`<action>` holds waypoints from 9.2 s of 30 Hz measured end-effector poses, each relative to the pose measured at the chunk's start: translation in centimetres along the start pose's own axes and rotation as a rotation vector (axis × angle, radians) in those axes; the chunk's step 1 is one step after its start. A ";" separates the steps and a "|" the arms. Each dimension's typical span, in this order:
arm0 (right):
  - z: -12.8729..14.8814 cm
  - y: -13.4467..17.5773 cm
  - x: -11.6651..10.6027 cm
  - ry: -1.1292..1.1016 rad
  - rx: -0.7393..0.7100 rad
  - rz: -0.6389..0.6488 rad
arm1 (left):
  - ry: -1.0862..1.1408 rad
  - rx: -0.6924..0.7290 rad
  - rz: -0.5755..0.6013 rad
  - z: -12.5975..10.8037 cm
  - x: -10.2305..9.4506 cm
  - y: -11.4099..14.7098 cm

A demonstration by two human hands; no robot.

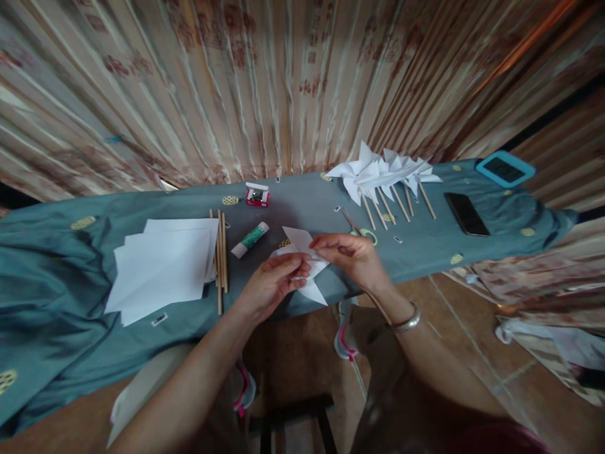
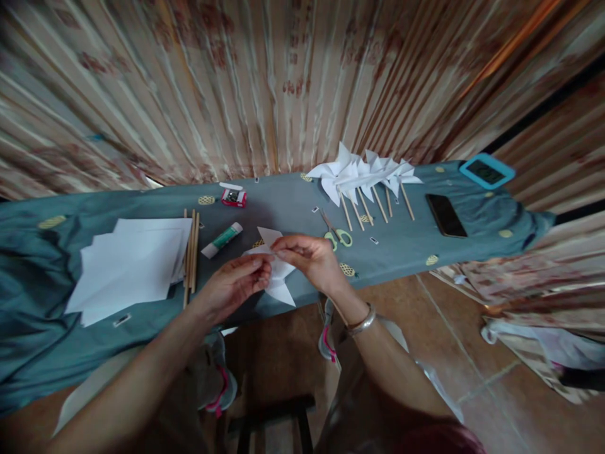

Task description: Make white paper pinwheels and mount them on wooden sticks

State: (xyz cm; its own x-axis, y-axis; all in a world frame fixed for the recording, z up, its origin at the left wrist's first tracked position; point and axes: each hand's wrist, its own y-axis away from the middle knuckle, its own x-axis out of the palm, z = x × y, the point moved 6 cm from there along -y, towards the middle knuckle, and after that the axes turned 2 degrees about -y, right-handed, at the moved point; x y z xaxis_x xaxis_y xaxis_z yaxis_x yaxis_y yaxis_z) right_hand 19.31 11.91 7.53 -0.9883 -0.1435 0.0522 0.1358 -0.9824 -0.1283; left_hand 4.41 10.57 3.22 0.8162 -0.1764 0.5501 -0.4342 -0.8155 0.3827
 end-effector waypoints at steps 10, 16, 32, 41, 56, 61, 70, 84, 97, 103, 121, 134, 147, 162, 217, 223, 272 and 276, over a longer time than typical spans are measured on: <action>-2.5 -1.0 -5.8 0.060 0.110 -0.179 | -1.285 0.510 -0.346 -3.8 -5.6 -0.3; -3.6 -0.1 -5.6 0.144 0.219 0.002 | -1.415 0.457 -0.272 -3.0 -5.0 -1.3; -5.2 2.4 -2.3 0.041 0.391 0.189 | -1.135 0.403 -0.276 -3.4 -4.0 -2.9; -5.5 2.6 -1.9 0.107 0.361 0.160 | -0.769 0.266 -0.276 -3.2 -4.0 -2.8; -4.5 2.4 -1.8 0.313 0.126 0.235 | -0.493 0.128 -0.193 -1.3 -3.7 -2.0; -3.1 2.6 -1.4 0.424 0.055 0.269 | -0.602 0.166 -0.162 -1.6 -2.9 -1.5; -0.8 2.5 -0.9 0.455 -0.031 0.223 | -0.614 0.245 -0.228 -2.3 -2.4 -1.4; 1.7 2.0 -1.3 0.461 -0.238 -0.150 | -0.581 0.359 -0.252 -2.6 -0.9 -1.2; -0.6 1.5 -0.1 0.162 0.001 -0.179 | -0.619 0.471 -0.317 -3.5 -0.3 -0.7; 1.3 2.1 0.6 0.484 -0.166 -0.150 | -0.724 0.555 -0.286 -4.1 0.6 0.0; 2.3 1.8 0.8 0.634 -0.294 -0.110 | -0.757 0.595 -0.204 -3.4 0.9 0.8; 2.1 1.6 0.8 0.617 -0.266 -0.088 | -0.749 0.608 -0.194 -3.3 0.9 1.1; 1.8 1.5 0.8 0.617 -0.258 -0.057 | -0.767 0.612 -0.200 -3.4 1.0 1.2; 1.3 1.3 0.7 0.498 -0.178 -0.031 | -0.798 0.594 -0.151 -4.0 1.5 1.8; 0.7 1.3 1.1 0.514 -0.138 -0.003 | -0.748 0.567 -0.184 -3.6 0.9 1.5; 0.9 1.5 1.0 0.580 -0.189 -0.032 | -0.378 0.331 -0.118 -2.8 0.7 0.9; 1.0 1.7 1.3 0.723 -0.252 0.077 | -0.156 0.193 -0.182 -1.8 -0.2 0.3; 1.0 1.7 1.3 0.716 -0.242 0.076 | -0.156 0.191 -0.205 -1.9 -0.2 0.4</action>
State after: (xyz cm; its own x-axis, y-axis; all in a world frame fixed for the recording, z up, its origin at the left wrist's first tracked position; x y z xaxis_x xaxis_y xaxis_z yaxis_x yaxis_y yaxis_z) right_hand 18.27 9.97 8.36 -0.7919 -0.0154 -0.6105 0.2676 -0.9073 -0.3243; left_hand 3.38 11.33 4.66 0.9343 -0.0681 0.3500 -0.1872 -0.9291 0.3190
